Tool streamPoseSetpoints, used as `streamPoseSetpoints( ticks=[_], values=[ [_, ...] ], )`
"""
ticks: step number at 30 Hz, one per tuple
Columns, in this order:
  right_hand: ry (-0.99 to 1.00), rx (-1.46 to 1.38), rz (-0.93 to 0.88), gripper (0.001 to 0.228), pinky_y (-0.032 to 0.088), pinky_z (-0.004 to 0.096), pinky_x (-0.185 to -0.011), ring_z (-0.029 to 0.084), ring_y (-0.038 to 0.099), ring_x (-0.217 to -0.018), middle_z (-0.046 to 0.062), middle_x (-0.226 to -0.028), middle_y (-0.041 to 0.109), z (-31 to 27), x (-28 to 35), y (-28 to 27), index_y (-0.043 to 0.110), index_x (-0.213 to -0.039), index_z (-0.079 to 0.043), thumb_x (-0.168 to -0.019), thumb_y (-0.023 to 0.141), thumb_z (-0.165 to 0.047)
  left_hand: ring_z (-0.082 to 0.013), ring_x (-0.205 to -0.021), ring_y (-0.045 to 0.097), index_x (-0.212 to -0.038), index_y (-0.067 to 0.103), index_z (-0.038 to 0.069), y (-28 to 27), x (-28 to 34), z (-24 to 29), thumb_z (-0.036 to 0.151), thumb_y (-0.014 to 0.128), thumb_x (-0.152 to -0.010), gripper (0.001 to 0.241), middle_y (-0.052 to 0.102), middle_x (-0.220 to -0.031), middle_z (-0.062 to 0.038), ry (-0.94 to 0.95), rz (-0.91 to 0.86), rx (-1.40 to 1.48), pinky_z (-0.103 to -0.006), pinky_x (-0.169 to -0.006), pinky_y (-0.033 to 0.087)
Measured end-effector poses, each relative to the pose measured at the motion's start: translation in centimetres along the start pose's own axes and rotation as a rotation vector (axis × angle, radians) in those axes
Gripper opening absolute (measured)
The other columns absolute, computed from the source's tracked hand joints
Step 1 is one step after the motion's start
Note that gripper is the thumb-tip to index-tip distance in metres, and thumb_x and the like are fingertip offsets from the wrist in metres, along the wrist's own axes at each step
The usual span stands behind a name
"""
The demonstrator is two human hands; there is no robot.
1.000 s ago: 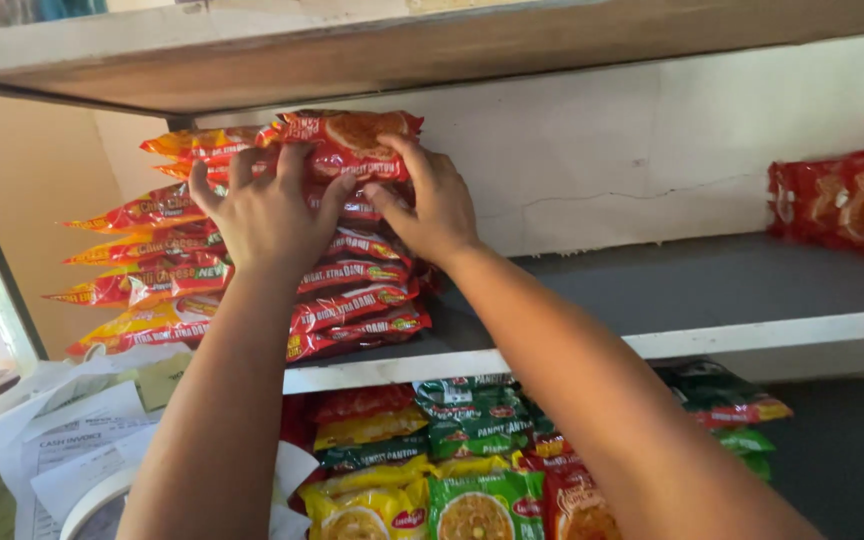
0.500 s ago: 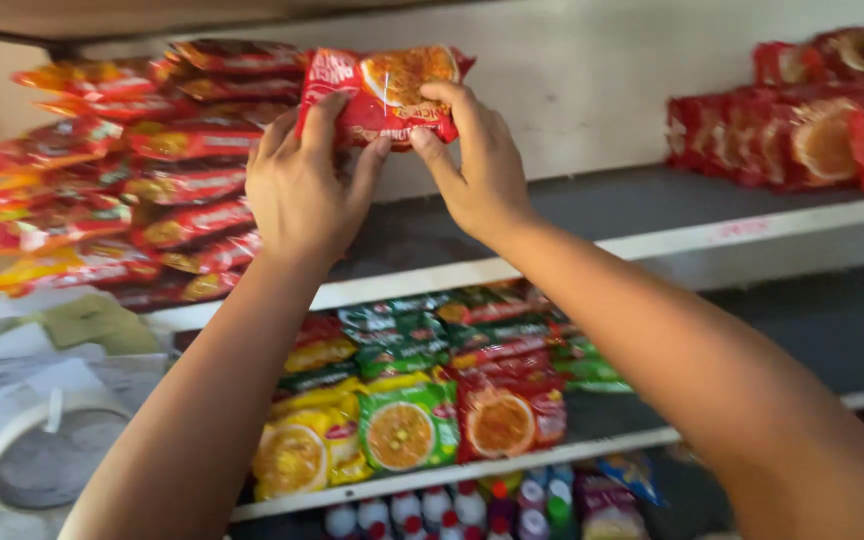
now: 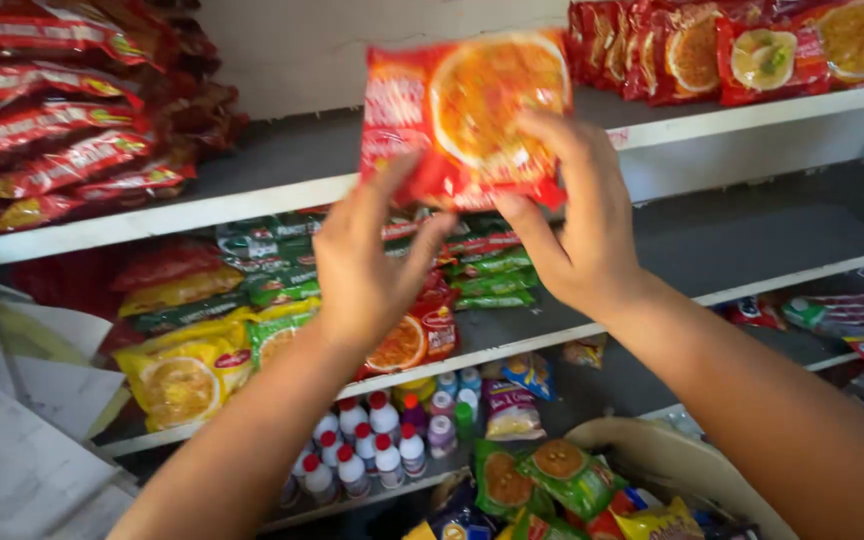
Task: Organizing and restacking instant noodle packets on store shelves.
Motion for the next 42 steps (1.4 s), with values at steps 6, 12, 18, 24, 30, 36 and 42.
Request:
streamPoseSetpoints(
  ticks=[6,12,18,24,30,36,42],
  values=[
    [0.155,0.005,-0.016,0.058,0.043,0.047,-0.115,0.041,0.055,-0.130,0.025,-0.143,0.054,3.1,10.1,-0.9,0.044,-0.148,0.002,-0.101,0.069,-0.021,-0.0321,-0.092,0.070,-0.134,0.062,0.012,5.3,6.6,1.1,0.015,0.084,-0.088,0.051,0.070,-0.105,-0.015,0.024,-0.114,0.014,-0.0409,-0.080,0.058],
    [0.317,-0.058,-0.084,0.056,0.045,0.045,-0.108,0.039,0.058,-0.122,0.023,-0.135,0.058,6.8,17.0,1.0,0.047,-0.145,0.001,-0.098,0.069,-0.020,-0.0348,-0.086,0.068,-0.130,0.065,0.013,10.1,10.9,-0.8,0.022,0.082,-0.086,0.048,0.069,-0.098,-0.016,0.030,-0.228,-0.089,-0.0452,-0.074,0.056],
    [0.338,-0.112,-0.133,0.050,0.045,0.045,-0.107,0.039,0.059,-0.121,0.022,-0.136,0.061,11.3,17.5,3.3,0.050,-0.145,-0.002,-0.101,0.066,-0.020,-0.0348,-0.079,0.068,-0.125,0.069,0.016,13.1,10.9,-2.5,0.027,0.081,-0.087,0.041,0.068,-0.090,-0.014,-0.118,-0.283,-0.212,-0.0460,-0.069,0.056],
    [0.363,-0.159,-0.200,0.048,0.045,0.046,-0.107,0.040,0.059,-0.124,0.022,-0.135,0.062,17.5,14.7,7.7,0.054,-0.145,-0.005,-0.102,0.066,-0.023,-0.0315,-0.083,0.068,-0.121,0.071,0.016,14.9,8.1,-5.7,0.028,0.078,-0.089,0.035,0.070,-0.093,-0.010,-0.120,-0.288,-0.424,-0.0463,-0.071,0.054],
    [0.437,0.007,-0.288,0.042,0.048,0.047,-0.100,0.040,0.059,-0.116,0.021,-0.124,0.063,19.3,12.9,11.1,0.067,-0.134,-0.015,-0.095,0.073,-0.029,-0.0337,-0.114,0.059,-0.112,0.074,0.019,15.7,6.8,-6.9,0.027,0.067,-0.085,0.030,0.071,-0.110,-0.010,-0.055,-0.309,-0.799,-0.0545,-0.090,0.043],
    [0.362,0.004,-0.160,0.040,0.051,0.047,-0.098,0.040,0.062,-0.117,0.018,-0.132,0.064,20.7,13.2,14.7,0.066,-0.132,-0.013,-0.095,0.071,-0.027,-0.0305,-0.132,0.056,-0.108,0.073,0.016,17.6,7.2,-9.7,0.025,0.059,-0.091,0.024,0.072,-0.121,-0.008,-0.005,-0.251,-0.910,-0.0627,-0.111,0.033],
    [0.373,0.015,-0.151,0.044,0.052,0.048,-0.096,0.039,0.065,-0.115,0.016,-0.132,0.065,20.5,13.1,15.3,0.062,-0.139,-0.013,-0.098,0.067,-0.025,-0.0275,-0.126,0.060,-0.109,0.073,0.013,18.3,6.8,-10.3,0.026,0.060,-0.094,0.023,0.071,-0.110,-0.007,-0.130,-0.306,-0.888,-0.0733,-0.110,0.029]
  ],
)
Point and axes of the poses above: each hand's wrist, its own x-axis away from the middle knuckle, its own y-axis out of the palm, z = x × y, the point moved 1 cm from there along -x, towards the middle knuckle
